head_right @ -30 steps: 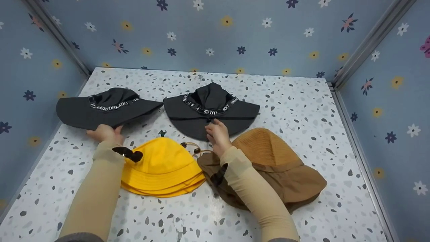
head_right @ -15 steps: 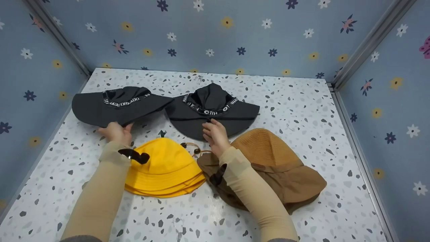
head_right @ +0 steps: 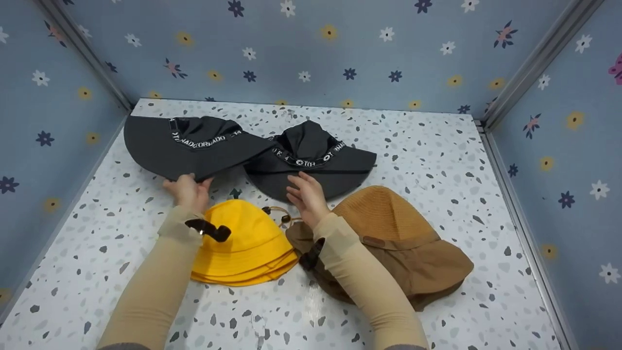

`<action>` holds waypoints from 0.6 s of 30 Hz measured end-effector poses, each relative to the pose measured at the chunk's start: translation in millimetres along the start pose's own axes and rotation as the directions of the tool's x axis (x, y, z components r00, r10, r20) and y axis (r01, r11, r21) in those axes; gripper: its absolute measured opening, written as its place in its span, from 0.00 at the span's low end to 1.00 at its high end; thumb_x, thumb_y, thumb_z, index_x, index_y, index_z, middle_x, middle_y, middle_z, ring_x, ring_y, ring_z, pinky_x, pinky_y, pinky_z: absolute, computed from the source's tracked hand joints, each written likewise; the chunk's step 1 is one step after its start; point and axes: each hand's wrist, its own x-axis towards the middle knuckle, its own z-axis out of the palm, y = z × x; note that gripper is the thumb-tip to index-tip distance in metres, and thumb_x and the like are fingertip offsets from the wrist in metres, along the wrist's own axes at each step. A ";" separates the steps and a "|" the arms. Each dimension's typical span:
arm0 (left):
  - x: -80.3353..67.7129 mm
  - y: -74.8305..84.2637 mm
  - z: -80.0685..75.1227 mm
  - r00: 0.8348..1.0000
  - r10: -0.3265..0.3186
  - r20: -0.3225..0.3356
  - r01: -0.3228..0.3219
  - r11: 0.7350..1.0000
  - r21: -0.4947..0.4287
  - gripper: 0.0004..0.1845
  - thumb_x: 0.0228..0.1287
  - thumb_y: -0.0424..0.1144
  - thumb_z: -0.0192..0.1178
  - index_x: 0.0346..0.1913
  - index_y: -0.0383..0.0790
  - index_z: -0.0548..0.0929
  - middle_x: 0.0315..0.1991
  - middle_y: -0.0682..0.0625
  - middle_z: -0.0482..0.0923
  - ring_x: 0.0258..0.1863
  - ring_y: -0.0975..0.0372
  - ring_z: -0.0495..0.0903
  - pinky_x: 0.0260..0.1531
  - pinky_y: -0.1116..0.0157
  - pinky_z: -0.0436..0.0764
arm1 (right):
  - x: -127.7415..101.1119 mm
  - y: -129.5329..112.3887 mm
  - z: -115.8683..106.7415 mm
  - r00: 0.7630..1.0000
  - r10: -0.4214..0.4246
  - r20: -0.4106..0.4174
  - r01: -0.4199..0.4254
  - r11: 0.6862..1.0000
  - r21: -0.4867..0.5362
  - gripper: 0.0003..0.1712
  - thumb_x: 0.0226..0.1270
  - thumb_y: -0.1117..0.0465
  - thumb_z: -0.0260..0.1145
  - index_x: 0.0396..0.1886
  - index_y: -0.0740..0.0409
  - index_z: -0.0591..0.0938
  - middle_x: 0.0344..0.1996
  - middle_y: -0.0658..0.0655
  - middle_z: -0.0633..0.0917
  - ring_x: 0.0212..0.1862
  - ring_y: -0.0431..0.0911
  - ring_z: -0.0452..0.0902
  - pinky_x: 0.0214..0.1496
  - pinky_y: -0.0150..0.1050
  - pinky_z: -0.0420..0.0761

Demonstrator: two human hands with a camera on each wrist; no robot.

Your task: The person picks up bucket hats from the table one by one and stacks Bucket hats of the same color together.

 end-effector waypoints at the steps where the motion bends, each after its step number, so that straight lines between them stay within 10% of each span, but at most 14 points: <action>1: -1.3 -2.9 1.4 1.000 0.000 0.000 0.000 1.000 0.007 0.43 0.75 0.26 0.40 0.78 0.64 0.33 0.79 0.49 0.43 0.71 0.55 0.61 0.53 0.57 0.81 | 0.0 0.3 0.6 1.000 -0.001 0.004 0.001 1.000 0.003 0.37 0.77 0.63 0.54 0.79 0.57 0.52 0.77 0.62 0.59 0.77 0.57 0.56 0.76 0.45 0.64; 18: -38.2 -41.7 21.0 0.989 -0.037 0.142 0.038 0.999 -0.003 0.40 0.75 0.24 0.38 0.77 0.61 0.36 0.74 0.44 0.53 0.65 0.49 0.68 0.45 0.55 0.83 | -0.2 -0.1 6.0 0.998 -0.015 0.061 0.008 0.995 0.098 0.40 0.77 0.57 0.57 0.80 0.58 0.49 0.78 0.63 0.56 0.77 0.59 0.54 0.77 0.47 0.63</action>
